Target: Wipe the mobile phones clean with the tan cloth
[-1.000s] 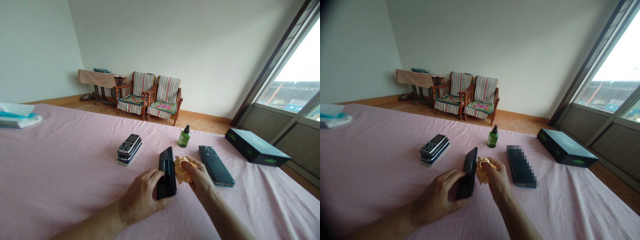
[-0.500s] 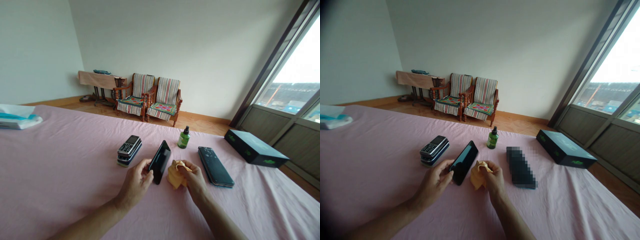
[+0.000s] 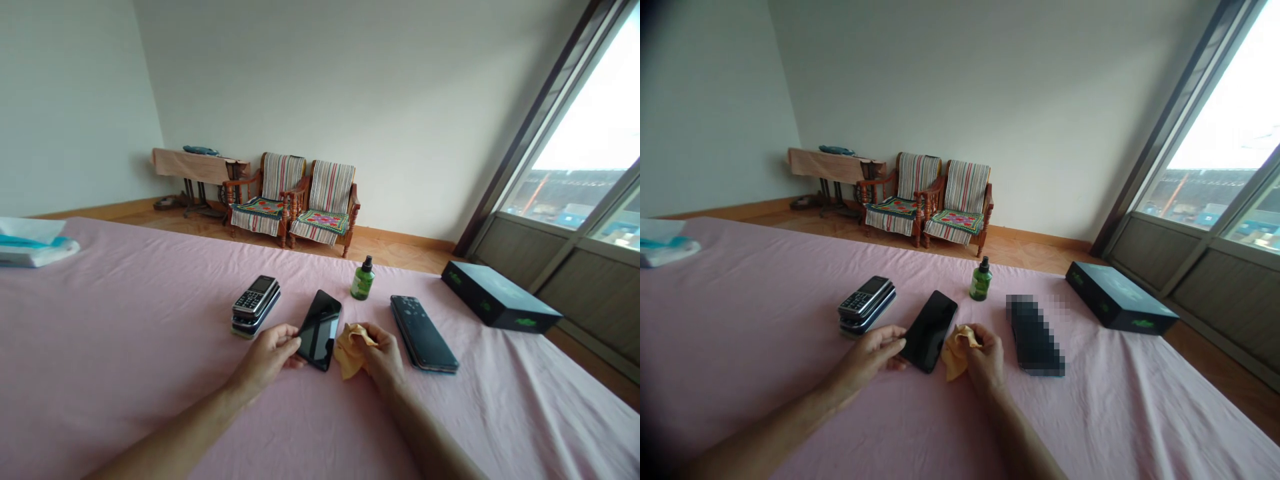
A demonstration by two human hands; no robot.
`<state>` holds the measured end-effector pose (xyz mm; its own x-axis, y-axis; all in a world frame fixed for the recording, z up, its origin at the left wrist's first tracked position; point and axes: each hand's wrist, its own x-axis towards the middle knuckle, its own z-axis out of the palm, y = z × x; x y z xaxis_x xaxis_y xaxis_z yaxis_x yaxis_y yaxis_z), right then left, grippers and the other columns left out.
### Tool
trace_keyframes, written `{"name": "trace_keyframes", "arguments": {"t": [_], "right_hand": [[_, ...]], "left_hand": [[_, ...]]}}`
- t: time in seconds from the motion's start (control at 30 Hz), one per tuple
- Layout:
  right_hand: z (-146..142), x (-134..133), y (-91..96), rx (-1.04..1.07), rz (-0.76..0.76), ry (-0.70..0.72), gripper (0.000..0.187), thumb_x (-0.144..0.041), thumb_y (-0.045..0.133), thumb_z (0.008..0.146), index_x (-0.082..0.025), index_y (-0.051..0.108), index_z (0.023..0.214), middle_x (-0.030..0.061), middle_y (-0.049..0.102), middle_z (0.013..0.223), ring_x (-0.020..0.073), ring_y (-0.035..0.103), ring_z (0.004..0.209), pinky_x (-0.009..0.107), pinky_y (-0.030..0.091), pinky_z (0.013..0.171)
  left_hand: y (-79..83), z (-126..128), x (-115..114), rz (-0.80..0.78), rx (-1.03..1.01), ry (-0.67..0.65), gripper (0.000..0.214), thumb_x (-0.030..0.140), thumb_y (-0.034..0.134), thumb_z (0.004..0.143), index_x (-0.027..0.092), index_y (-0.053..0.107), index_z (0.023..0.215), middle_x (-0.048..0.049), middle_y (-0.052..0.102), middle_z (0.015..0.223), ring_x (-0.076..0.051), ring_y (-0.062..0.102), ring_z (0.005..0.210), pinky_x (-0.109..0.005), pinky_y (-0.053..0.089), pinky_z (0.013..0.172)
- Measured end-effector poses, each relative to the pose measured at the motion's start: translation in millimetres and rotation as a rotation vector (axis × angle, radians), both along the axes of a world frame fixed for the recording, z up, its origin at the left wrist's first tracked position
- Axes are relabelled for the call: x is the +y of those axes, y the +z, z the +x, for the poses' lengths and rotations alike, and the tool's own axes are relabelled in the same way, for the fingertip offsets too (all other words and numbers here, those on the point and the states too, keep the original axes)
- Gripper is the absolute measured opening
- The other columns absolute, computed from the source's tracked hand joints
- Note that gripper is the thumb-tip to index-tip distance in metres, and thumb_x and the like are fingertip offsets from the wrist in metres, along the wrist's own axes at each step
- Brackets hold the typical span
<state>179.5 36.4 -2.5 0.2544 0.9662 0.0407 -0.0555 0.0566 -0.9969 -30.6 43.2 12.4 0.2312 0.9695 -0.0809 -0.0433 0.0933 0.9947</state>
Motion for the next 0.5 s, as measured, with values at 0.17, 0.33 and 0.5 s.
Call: {"name": "trace_keyframes", "arguments": {"t": [0.17, 0.33, 0.5], "right_hand": [[4, -9, 13.3, -0.119, 0.081, -0.064, 0.023, -0.035, 0.066, 0.062, -0.015, 0.072, 0.071, 0.0033, 0.066, 0.061, 0.0192, 0.06, 0.058, 0.025, 0.045, 0.051], [54, -17, 40.7, -0.227, 0.142, -0.275, 0.032, -0.039, 0.068, 0.063, -0.016, 0.074, 0.085, 0.0051, 0.07, 0.074, 0.0223, 0.063, 0.07, 0.028, 0.048, 0.059], [125, -18, 34.8, -0.272, 0.09, -0.643, 0.047, -0.044, 0.062, 0.067, -0.012, 0.071, 0.1, 0.0076, 0.07, 0.076, 0.025, 0.062, 0.071, 0.029, 0.046, 0.057]], "left_hand": [[3.2, -2, 3, -0.021, -0.009, -0.019, 0.035, 0.04, 0.076, 0.065, 0.012, 0.064, 0.082, -0.0044, 0.069, 0.075, -0.017, 0.067, 0.064, -0.026, 0.055, 0.059], [6.5, -3, 3, -0.018, -0.011, -0.029, 0.037, 0.04, 0.08, 0.062, 0.012, 0.065, 0.081, -0.0045, 0.07, 0.079, -0.018, 0.067, 0.069, -0.026, 0.055, 0.061], [11.9, -3, -2, -0.01, -0.013, -0.044, 0.039, 0.042, 0.08, 0.063, 0.012, 0.066, 0.084, -0.0058, 0.071, 0.083, -0.019, 0.067, 0.073, -0.027, 0.055, 0.065]]}}
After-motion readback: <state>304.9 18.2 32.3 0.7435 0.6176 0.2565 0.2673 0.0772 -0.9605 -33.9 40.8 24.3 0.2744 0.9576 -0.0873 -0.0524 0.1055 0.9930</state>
